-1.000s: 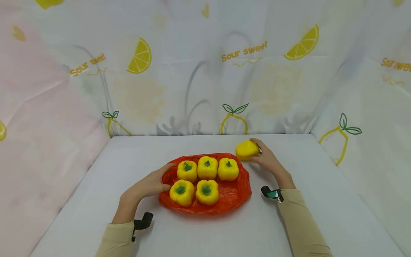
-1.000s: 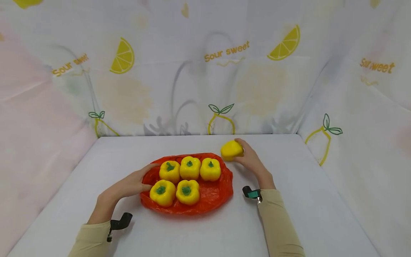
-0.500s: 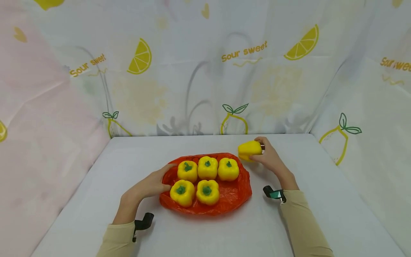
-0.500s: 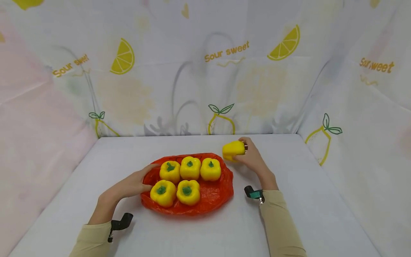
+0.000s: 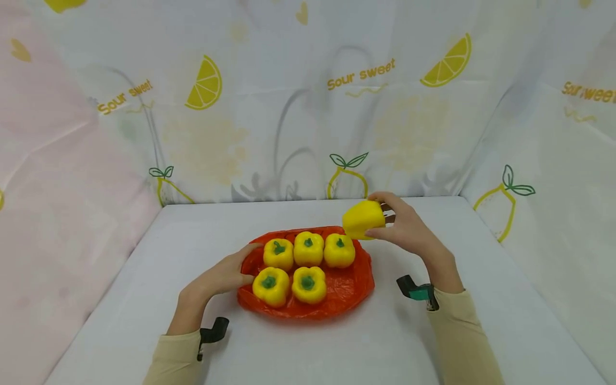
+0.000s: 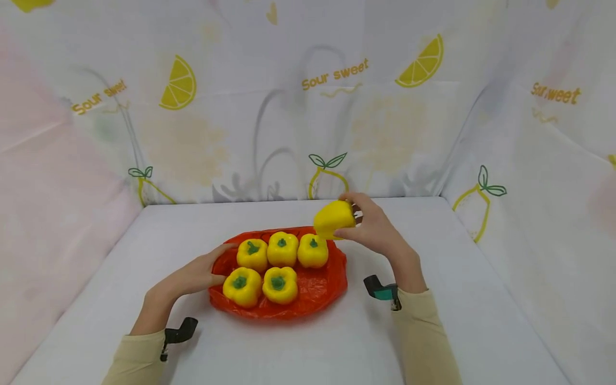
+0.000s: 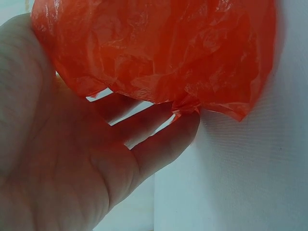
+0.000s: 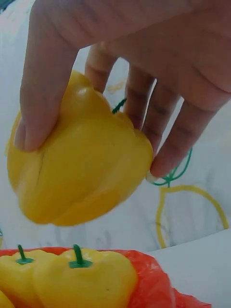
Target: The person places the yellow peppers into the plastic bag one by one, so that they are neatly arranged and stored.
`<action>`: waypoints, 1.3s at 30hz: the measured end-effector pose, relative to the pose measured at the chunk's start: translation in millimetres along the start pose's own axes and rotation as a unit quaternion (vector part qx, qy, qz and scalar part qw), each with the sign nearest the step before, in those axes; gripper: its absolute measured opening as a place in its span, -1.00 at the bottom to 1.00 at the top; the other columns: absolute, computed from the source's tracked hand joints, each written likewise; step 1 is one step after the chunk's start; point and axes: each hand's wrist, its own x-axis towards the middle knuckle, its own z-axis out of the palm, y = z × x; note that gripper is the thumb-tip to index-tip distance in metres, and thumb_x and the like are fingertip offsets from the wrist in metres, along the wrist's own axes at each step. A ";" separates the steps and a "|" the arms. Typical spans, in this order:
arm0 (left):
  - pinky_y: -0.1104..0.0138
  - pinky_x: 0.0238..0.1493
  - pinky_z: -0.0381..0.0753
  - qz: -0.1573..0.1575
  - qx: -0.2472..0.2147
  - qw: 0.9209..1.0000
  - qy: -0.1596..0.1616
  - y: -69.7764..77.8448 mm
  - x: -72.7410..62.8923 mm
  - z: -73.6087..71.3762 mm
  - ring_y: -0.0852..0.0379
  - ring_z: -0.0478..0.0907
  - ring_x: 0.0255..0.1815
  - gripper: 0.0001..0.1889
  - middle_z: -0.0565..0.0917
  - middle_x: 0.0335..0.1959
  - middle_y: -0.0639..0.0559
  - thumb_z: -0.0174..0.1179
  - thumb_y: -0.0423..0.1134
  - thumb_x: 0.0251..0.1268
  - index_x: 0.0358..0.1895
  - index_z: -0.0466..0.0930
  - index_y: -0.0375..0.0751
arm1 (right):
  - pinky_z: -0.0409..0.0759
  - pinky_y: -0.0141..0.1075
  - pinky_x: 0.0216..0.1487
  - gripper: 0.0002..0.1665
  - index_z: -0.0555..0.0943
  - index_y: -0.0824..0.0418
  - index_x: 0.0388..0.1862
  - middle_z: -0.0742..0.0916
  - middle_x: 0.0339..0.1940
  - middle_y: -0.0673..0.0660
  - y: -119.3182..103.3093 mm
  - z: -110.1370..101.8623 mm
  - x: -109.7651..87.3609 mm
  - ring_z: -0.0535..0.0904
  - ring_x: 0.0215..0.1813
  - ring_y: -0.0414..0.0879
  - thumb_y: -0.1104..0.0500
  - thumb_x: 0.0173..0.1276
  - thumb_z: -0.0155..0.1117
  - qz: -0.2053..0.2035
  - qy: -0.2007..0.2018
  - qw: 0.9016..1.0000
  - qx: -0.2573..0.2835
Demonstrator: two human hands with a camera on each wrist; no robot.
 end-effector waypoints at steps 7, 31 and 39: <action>-0.18 0.35 0.44 0.003 -0.002 1.000 -0.002 -0.4 -0.6 -1.1 -0.16 0.35 0.40 -0.20 0.33 0.50 -0.12 0.25 -0.19 0.20 0.52 0.12 0.04 | 0.60 -0.08 0.18 -0.24 0.43 0.03 0.28 0.58 0.17 0.00 -37.8 18.7 -14.1 0.47 0.15 -0.04 0.09 0.10 0.55 0.015 -0.156 0.987 -0.040; -0.16 0.32 0.48 0.007 -0.005 1.000 -0.007 2.8 2.9 -0.2 -0.17 0.35 0.40 -0.19 0.33 0.49 -0.14 0.25 -0.21 0.19 0.53 0.11 0.03 | 0.52 0.04 0.35 -0.28 0.50 0.00 0.32 0.53 0.38 0.13 -67.6 73.7 -26.3 0.46 0.34 0.03 0.11 0.15 0.49 0.106 -0.229 0.939 -0.234; -0.18 0.35 0.44 0.000 -0.008 1.000 -0.002 2.0 1.5 -0.1 -0.19 0.31 0.44 -0.19 0.31 0.51 -0.12 0.24 -0.21 0.21 0.53 0.10 0.06 | 0.44 0.04 0.43 -0.25 0.46 -0.03 0.38 0.51 0.41 0.05 -61.9 60.9 -24.9 0.39 0.44 0.02 -0.05 0.20 0.45 0.099 -0.228 0.948 -0.196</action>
